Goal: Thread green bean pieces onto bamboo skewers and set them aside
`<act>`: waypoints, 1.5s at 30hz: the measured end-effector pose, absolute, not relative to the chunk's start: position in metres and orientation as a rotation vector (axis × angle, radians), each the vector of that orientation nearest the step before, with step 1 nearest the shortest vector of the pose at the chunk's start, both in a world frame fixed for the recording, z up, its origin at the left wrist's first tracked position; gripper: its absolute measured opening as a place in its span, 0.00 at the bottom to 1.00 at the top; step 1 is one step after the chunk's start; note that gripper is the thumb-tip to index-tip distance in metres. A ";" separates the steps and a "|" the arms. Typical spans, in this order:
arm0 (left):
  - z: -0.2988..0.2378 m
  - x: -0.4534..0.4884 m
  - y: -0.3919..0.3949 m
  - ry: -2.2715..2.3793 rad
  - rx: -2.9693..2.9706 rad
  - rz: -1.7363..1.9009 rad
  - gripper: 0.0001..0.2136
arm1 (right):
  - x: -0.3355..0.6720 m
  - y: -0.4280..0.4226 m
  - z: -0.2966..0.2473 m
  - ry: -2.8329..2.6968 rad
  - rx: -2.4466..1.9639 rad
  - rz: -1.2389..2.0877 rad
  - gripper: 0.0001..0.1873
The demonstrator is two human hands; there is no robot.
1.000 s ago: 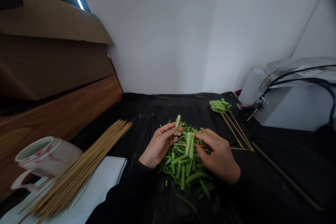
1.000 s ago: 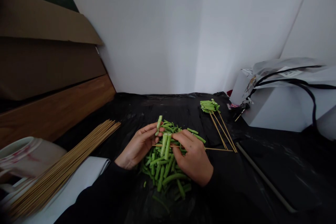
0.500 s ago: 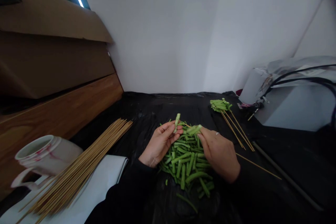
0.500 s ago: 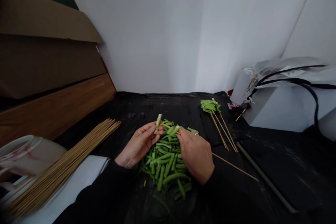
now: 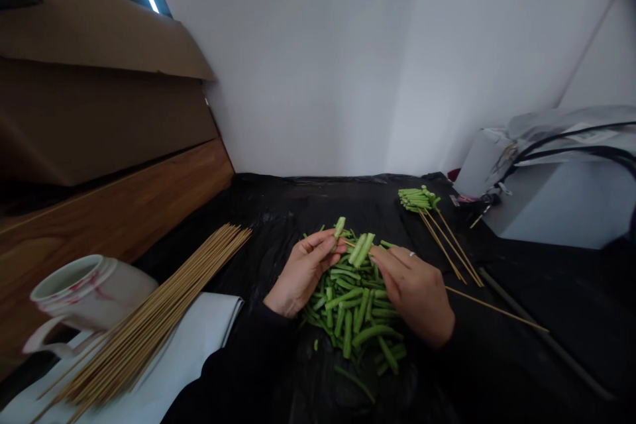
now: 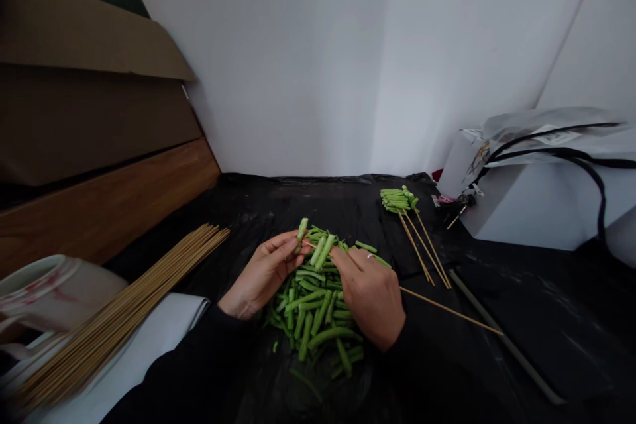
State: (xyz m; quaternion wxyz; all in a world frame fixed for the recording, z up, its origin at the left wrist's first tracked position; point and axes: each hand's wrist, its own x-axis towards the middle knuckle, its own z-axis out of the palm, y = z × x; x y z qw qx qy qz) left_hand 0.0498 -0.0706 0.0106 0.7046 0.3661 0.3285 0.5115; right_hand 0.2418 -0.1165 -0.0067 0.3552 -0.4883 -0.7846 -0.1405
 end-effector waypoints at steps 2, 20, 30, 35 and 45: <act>0.010 0.050 -0.071 0.740 0.823 1.134 0.12 | 0.242 -0.116 -0.007 -2.031 -1.269 -0.366 0.16; 0.007 0.049 -0.070 0.753 0.879 1.136 0.12 | 0.242 -0.116 -0.007 -2.010 -1.281 -0.383 0.16; 0.010 0.053 -0.071 0.789 0.939 1.175 0.13 | 0.240 -0.116 -0.007 -2.004 -1.299 -0.403 0.15; 0.007 0.052 -0.070 0.865 1.048 1.161 0.12 | 0.241 -0.116 -0.007 -2.012 -1.331 -0.380 0.16; 0.027 0.010 -0.064 0.758 2.042 0.630 0.08 | 0.243 -0.115 -0.002 -1.945 -1.365 -0.399 0.14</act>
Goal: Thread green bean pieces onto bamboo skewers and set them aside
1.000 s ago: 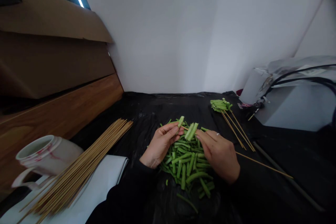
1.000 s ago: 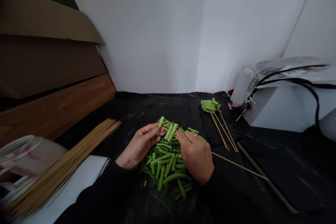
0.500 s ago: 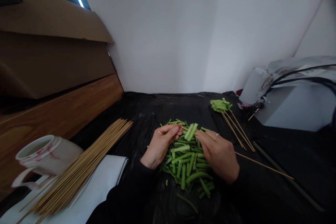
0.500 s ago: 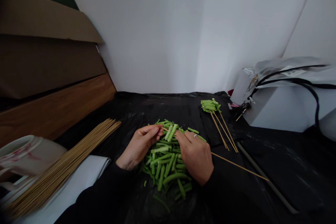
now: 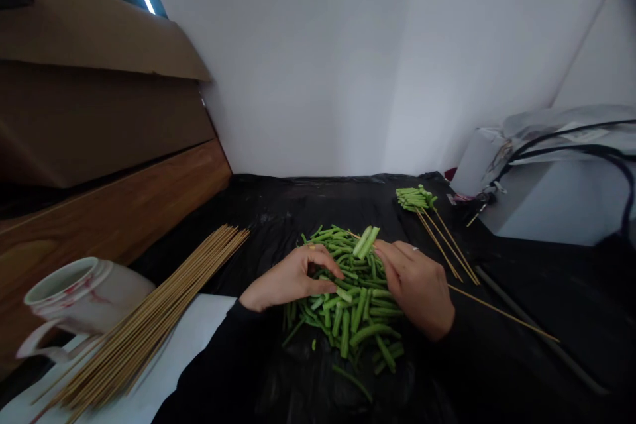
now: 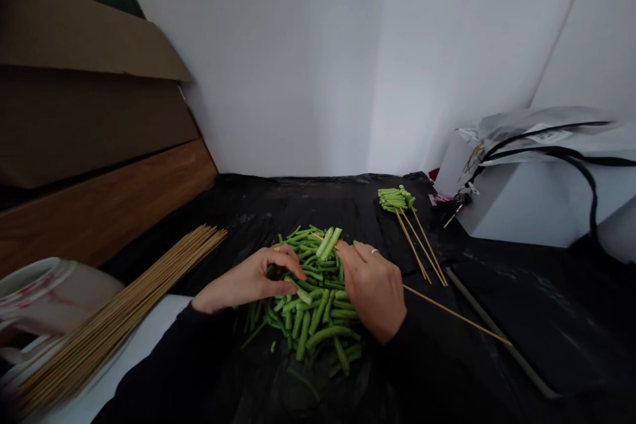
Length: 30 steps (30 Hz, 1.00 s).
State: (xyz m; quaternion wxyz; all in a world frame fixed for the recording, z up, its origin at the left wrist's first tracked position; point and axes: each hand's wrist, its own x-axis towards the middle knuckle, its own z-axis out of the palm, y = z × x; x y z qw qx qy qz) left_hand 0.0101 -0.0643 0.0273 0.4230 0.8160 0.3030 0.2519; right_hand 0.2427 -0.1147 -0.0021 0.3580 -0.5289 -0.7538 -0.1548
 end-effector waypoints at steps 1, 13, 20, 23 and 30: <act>0.029 0.007 -0.064 0.758 2.086 0.616 0.08 | 0.242 -0.115 -0.003 -1.948 -1.365 -0.393 0.14; 0.020 0.025 -0.066 0.894 1.811 0.942 0.04 | 0.242 -0.114 -0.003 -1.898 -1.314 -0.357 0.14; 0.012 0.036 -0.065 0.822 0.914 1.128 0.11 | 0.237 -0.117 -0.005 -1.942 -1.226 -0.312 0.13; 0.009 0.041 -0.066 0.761 0.837 1.105 0.11 | 0.236 -0.118 -0.009 -1.980 -1.230 -0.322 0.13; 0.007 0.041 -0.066 0.737 0.852 1.083 0.10 | 0.238 -0.116 -0.014 -1.998 -1.221 -0.316 0.13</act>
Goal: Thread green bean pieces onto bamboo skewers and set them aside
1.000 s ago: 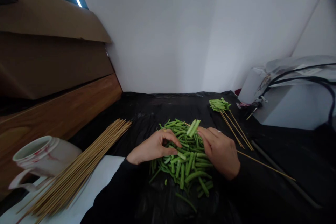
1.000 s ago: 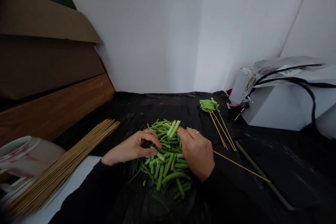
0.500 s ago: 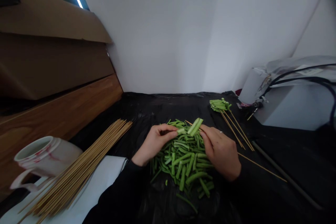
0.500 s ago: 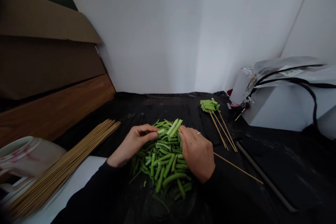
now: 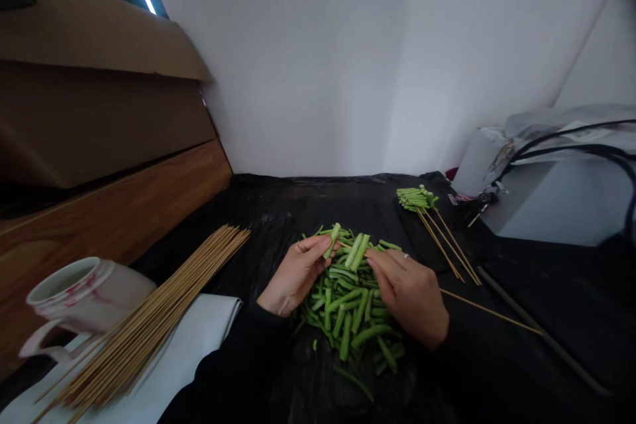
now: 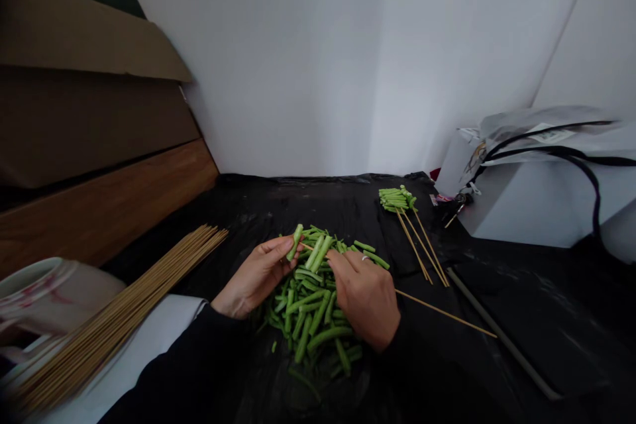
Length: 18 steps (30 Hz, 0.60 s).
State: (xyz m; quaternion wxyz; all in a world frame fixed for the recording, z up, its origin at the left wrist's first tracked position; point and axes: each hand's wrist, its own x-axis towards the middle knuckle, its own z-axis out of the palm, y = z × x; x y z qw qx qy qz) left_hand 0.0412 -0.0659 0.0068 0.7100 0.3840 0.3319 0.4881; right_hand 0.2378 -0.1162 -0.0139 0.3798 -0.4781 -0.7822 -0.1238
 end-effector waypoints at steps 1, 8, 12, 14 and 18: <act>0.007 0.041 -0.066 0.736 0.851 1.080 0.10 | 0.238 -0.116 -0.014 -1.999 -1.221 -0.314 0.13; 0.007 0.044 -0.066 0.752 0.846 1.074 0.10 | 0.236 -0.117 -0.013 -2.001 -1.240 -0.338 0.13; 0.006 0.043 -0.066 0.743 0.852 1.062 0.10 | 0.236 -0.117 -0.012 -1.997 -1.237 -0.348 0.14; 0.005 0.042 -0.065 0.732 0.867 1.045 0.10 | 0.237 -0.117 -0.012 -1.998 -1.243 -0.357 0.14; 0.005 0.040 -0.065 0.735 0.909 1.052 0.10 | 0.237 -0.117 -0.012 -2.004 -1.262 -0.374 0.14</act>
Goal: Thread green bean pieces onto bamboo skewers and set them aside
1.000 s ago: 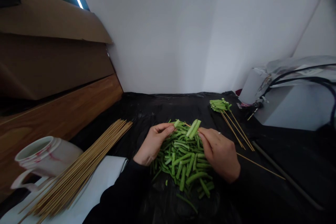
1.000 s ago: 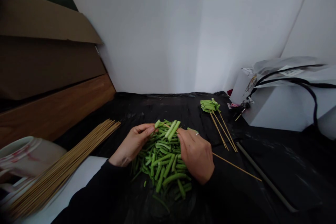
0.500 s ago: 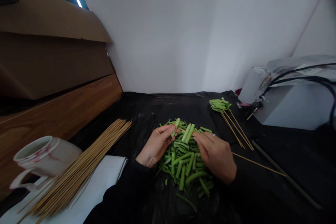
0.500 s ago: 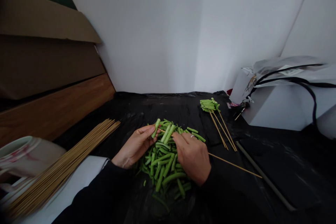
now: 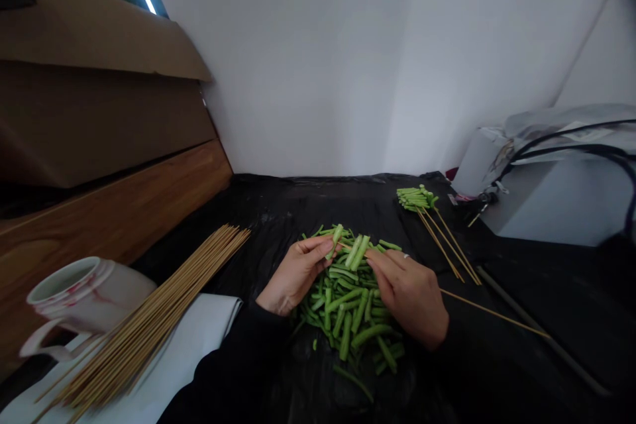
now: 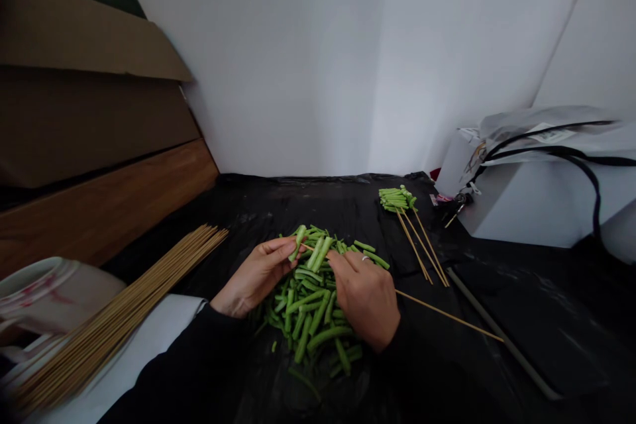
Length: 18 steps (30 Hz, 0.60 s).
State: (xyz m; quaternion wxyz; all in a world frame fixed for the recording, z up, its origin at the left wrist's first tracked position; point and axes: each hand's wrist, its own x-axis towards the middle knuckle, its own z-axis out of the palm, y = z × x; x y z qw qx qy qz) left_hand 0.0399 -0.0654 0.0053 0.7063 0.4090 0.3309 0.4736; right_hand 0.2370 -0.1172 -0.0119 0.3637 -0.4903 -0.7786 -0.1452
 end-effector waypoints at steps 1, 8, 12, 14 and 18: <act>0.005 0.040 -0.066 0.736 0.919 1.059 0.10 | 0.237 -0.117 -0.012 -2.003 -1.259 -0.375 0.14; 0.006 0.044 -0.069 0.740 0.942 1.022 0.11 | 0.237 -0.117 -0.014 -2.012 -1.238 -0.371 0.15; 0.007 0.044 -0.070 0.730 0.941 1.019 0.11 | 0.236 -0.117 -0.014 -2.007 -1.232 -0.342 0.14; 0.007 0.043 -0.070 0.726 0.942 1.001 0.11 | 0.236 -0.118 -0.014 -2.001 -1.215 -0.344 0.14; 0.009 0.044 -0.073 0.724 0.965 0.956 0.11 | 0.234 -0.119 -0.014 -2.003 -1.150 -0.339 0.15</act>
